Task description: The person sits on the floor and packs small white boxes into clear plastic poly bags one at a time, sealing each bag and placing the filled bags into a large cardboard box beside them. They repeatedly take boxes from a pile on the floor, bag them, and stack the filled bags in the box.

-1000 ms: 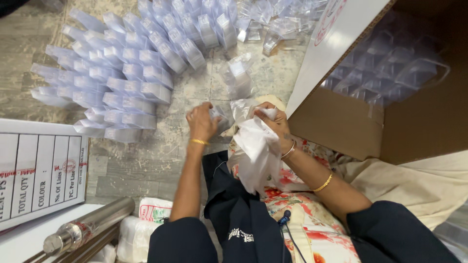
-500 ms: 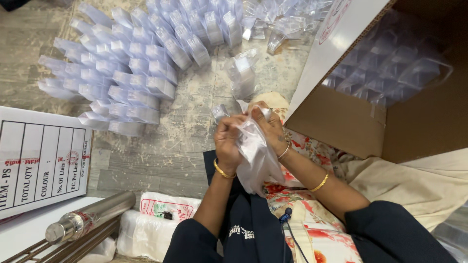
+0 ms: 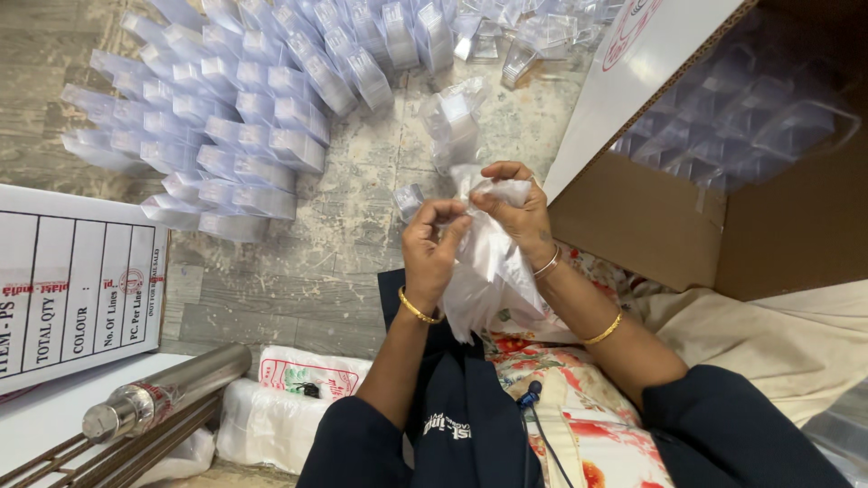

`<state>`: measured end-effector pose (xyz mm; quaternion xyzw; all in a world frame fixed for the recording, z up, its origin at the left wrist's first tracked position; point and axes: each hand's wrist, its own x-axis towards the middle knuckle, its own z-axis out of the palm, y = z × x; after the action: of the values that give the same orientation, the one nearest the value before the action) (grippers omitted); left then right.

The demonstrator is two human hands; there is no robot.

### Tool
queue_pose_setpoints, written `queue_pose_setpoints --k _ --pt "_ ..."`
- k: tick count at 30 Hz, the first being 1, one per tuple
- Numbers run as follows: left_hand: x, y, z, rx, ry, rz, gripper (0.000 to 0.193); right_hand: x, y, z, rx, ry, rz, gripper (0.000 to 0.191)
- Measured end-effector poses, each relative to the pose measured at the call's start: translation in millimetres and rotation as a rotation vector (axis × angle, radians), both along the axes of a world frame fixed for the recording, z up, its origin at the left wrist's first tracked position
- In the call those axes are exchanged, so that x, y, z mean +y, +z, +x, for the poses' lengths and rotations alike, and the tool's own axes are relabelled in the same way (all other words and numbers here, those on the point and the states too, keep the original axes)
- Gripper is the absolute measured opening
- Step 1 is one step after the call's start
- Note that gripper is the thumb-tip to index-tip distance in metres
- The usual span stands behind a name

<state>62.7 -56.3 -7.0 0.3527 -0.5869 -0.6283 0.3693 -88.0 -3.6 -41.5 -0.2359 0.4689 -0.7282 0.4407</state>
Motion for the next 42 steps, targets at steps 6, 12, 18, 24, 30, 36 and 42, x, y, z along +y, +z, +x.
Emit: queue_pose_setpoints --k 6,12,18,24,30,36,42 --pt "5 24 -3 -0.139 0.061 -0.434 0.036 2 10 7 -0.055 0.024 0.056 0.017" --pt "5 3 -5 0.114 0.016 -0.380 0.015 9 11 25 0.036 0.041 0.088 0.027" --pt "-4 -22 3 0.679 -0.013 0.206 0.020 4 26 16 -0.274 0.120 -0.034 0.005" --pt "-15 3 14 0.511 0.029 0.098 0.044 5 35 3 -0.200 0.083 -0.066 0.024" --pt "-9 15 6 0.111 -0.010 -0.057 0.033 3 20 12 -0.178 0.028 0.007 0.022" --pt "-6 4 5 0.041 -0.012 -0.112 0.029 5 -1 15 -0.149 0.021 -0.045 0.012" --pt "-1 -12 2 0.297 -0.120 -0.223 0.011 7 1 28 -0.118 0.080 -0.036 0.022"
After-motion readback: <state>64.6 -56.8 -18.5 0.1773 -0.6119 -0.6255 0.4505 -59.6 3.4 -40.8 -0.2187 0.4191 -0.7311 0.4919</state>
